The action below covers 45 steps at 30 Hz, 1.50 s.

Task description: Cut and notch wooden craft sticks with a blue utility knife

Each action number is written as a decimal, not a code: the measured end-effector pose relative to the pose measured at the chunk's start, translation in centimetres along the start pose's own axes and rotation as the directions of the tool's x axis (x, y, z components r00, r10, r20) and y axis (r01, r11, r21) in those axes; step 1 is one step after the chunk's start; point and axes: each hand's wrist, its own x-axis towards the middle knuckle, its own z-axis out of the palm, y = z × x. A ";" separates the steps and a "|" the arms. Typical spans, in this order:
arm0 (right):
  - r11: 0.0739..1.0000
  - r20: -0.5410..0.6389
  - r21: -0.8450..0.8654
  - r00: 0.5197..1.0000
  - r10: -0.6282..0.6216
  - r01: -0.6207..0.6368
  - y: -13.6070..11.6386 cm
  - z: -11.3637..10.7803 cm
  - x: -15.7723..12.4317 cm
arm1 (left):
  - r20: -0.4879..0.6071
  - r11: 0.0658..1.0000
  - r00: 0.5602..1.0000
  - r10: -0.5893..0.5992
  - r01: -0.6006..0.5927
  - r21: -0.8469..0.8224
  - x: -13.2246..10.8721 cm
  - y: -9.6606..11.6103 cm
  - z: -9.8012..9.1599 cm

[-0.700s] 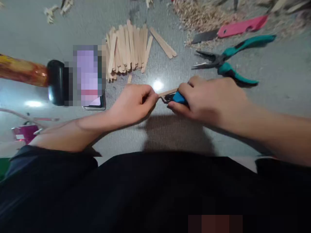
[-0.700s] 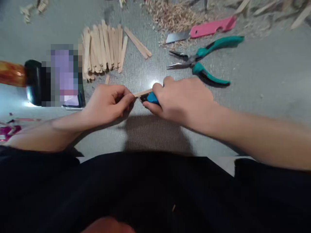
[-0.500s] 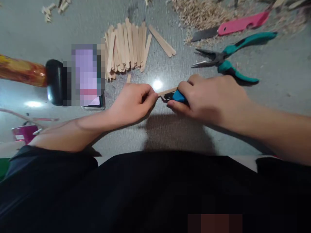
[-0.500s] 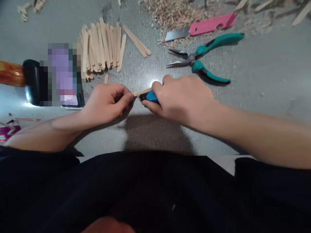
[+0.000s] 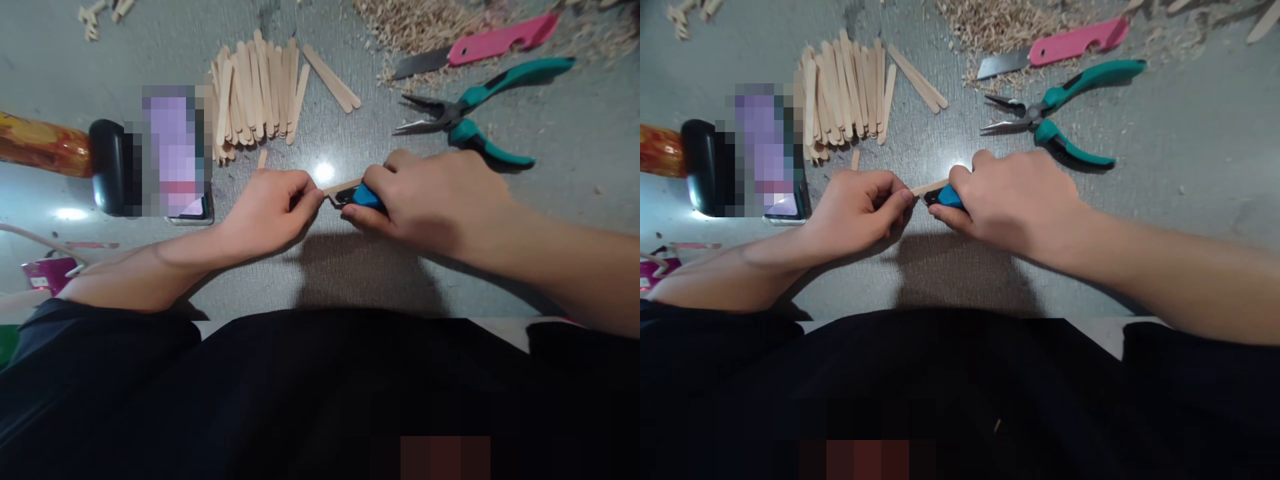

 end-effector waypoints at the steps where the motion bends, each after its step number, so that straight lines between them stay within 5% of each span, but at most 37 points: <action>1: 1.000 -0.002 0.004 1.000 -0.005 0.005 0.0 0.0 0.0 | 0.002 1.000 1.000 -0.001 0.001 0.001 0.0 0.0 0.0; 24: 0.999 0.101 -0.049 0.995 0.009 -0.004 -0.3 -0.8 0.3 | 0.203 0.966 0.978 0.048 -0.097 0.241 1.0 0.3 -1.4; 45: 0.989 0.085 -0.144 0.996 -0.013 0.025 -0.2 -1.1 0.3 | 0.257 0.990 0.967 -0.001 -0.036 0.140 1.2 0.5 -1.9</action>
